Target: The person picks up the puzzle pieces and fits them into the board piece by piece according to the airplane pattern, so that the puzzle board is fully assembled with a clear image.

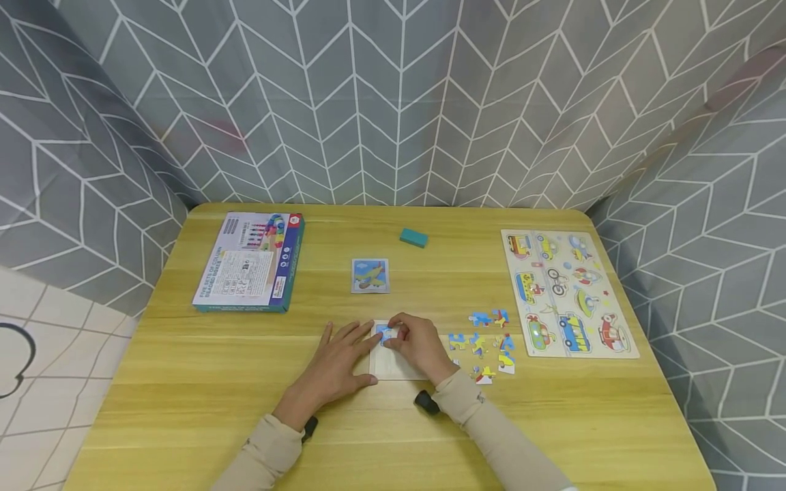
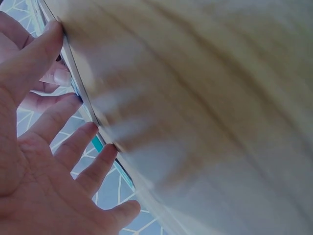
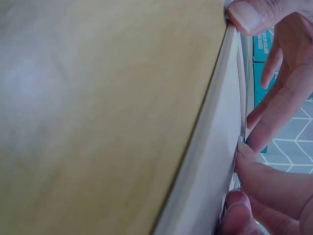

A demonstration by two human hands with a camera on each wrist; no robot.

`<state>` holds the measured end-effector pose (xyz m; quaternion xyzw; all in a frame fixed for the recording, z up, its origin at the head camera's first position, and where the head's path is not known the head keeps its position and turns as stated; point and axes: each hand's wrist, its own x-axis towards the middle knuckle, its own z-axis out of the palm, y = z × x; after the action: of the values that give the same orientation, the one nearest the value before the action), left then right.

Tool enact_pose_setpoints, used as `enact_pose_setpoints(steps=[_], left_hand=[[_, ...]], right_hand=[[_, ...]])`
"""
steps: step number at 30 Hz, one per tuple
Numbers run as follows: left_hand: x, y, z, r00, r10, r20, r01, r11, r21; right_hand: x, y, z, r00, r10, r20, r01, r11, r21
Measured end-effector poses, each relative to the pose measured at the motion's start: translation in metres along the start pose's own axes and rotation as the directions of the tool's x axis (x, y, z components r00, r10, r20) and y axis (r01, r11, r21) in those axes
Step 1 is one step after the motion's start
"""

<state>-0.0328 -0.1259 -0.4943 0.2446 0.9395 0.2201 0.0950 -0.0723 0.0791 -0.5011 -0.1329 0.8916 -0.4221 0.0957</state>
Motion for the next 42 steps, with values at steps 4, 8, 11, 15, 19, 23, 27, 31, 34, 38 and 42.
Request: enact_pose_setpoints(steps=[4, 8, 11, 15, 19, 23, 27, 31, 34, 38, 42], left_hand=[[0.0, 0.0, 0.0, 1.0, -0.007, 0.005, 0.007, 1.0, 0.012], [0.0, 0.0, -0.001, 1.0, -0.013, 0.004, 0.013, 1.0, 0.016], [-0.001, -0.001, -0.001, 1.0, -0.016, 0.003, 0.016, 1.0, 0.004], [0.0, -0.001, -0.002, 1.0, -0.015, 0.0, 0.015, 1.0, -0.007], [0.0, -0.002, -0.003, 1.0, -0.019, 0.003, 0.019, 1.0, -0.012], [0.0, -0.002, -0.004, 0.999, -0.03, 0.011, 0.031, 0.999, -0.021], [-0.001, -0.002, -0.004, 0.999, -0.032, 0.012, 0.032, 0.999, -0.026], [0.0, -0.003, -0.003, 0.999, -0.033, 0.009, 0.033, 0.999, -0.029], [0.0, -0.003, -0.003, 0.999, -0.034, 0.008, 0.035, 0.999, -0.033], [0.0, -0.003, -0.002, 0.999, -0.035, 0.007, 0.035, 0.999, -0.031], [0.0, -0.003, -0.002, 0.999, -0.033, 0.004, 0.033, 0.999, -0.032]], right_hand=[[-0.003, 0.001, -0.002, 1.0, 0.006, -0.002, -0.006, 1.0, -0.013], [-0.009, 0.004, -0.009, 0.999, 0.019, -0.032, -0.02, 1.0, -0.01], [-0.014, 0.009, -0.018, 0.997, 0.03, -0.075, -0.029, 0.999, 0.02], [-0.023, 0.019, -0.036, 0.989, 0.05, -0.14, -0.038, 0.995, 0.089], [-0.032, 0.033, -0.056, 0.976, 0.102, -0.191, -0.08, 0.989, 0.123], [-0.04, 0.049, -0.074, 0.962, 0.148, -0.23, -0.129, 0.987, 0.097], [-0.046, 0.063, -0.087, 0.948, 0.197, -0.251, -0.179, 0.979, 0.093], [-0.048, 0.075, -0.094, 0.937, 0.225, -0.265, -0.208, 0.974, 0.092], [-0.048, 0.081, -0.097, 0.93, 0.238, -0.279, -0.225, 0.971, 0.08], [-0.047, 0.085, -0.099, 0.922, 0.25, -0.297, -0.247, 0.968, 0.047], [-0.045, 0.086, -0.102, 0.919, 0.255, -0.3, -0.262, 0.965, 0.018]])
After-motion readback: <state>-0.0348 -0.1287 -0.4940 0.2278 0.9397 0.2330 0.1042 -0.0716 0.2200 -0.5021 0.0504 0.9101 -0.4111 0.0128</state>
